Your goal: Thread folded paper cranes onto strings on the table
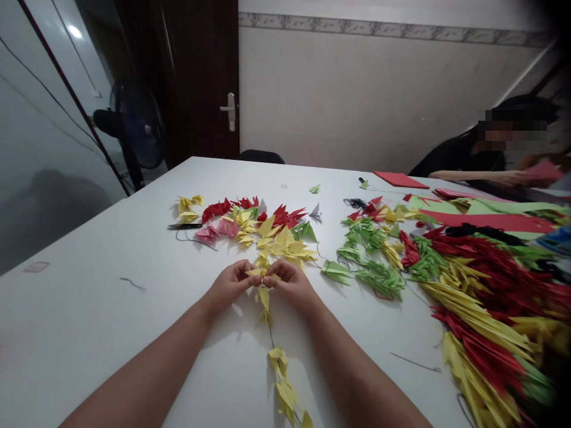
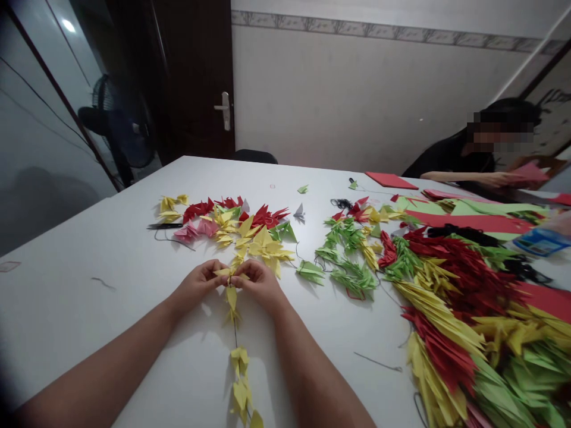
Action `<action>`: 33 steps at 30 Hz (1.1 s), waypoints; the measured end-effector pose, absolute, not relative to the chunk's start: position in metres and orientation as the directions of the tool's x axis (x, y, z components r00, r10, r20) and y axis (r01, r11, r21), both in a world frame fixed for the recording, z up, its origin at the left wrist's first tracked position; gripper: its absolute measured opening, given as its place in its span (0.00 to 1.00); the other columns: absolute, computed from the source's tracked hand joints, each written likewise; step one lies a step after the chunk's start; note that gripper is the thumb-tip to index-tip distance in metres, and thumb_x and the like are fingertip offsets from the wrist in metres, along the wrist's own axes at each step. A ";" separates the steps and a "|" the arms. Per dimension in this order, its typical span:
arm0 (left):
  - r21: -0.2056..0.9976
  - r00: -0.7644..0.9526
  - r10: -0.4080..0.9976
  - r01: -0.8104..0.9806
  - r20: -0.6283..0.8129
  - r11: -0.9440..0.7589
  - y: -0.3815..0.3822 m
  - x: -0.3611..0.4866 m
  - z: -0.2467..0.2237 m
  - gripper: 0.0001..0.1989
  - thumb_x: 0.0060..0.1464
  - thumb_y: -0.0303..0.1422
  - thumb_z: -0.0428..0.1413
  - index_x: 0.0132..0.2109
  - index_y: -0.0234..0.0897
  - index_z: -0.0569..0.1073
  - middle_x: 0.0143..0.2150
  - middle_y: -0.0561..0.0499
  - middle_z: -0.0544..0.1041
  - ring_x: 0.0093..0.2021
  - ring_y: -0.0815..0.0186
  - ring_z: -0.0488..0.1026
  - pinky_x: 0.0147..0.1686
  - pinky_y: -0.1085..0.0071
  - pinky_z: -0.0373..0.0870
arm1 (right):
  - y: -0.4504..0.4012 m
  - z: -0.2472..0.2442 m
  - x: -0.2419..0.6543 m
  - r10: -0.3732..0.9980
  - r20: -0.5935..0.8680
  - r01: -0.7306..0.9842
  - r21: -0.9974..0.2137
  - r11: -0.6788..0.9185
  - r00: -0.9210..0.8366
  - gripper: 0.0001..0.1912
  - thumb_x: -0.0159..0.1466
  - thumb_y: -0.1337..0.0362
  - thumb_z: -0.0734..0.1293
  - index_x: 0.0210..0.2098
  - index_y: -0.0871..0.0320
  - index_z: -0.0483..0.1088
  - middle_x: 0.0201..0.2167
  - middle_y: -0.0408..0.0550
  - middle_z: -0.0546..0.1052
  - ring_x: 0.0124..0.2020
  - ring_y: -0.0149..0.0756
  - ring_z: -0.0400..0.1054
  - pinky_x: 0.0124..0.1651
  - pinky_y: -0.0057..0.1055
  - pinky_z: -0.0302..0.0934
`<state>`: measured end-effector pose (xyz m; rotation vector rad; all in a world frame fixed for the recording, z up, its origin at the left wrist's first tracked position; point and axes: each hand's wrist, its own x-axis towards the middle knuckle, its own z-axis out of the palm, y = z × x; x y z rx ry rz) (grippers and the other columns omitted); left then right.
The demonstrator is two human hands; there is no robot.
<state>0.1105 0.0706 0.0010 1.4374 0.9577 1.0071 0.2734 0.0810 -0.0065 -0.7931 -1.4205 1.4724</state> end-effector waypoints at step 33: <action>0.998 0.304 0.951 0.005 0.060 -0.065 0.070 0.114 0.002 0.19 0.43 0.43 0.58 0.22 0.36 0.57 0.25 0.54 0.68 0.26 0.71 0.64 0.28 0.74 0.59 | 0.082 -0.010 0.276 0.853 0.168 -0.272 -0.962 0.032 -0.494 0.13 0.47 0.62 0.73 0.24 0.58 0.64 0.22 0.39 0.71 0.27 0.27 0.67 0.32 0.26 0.60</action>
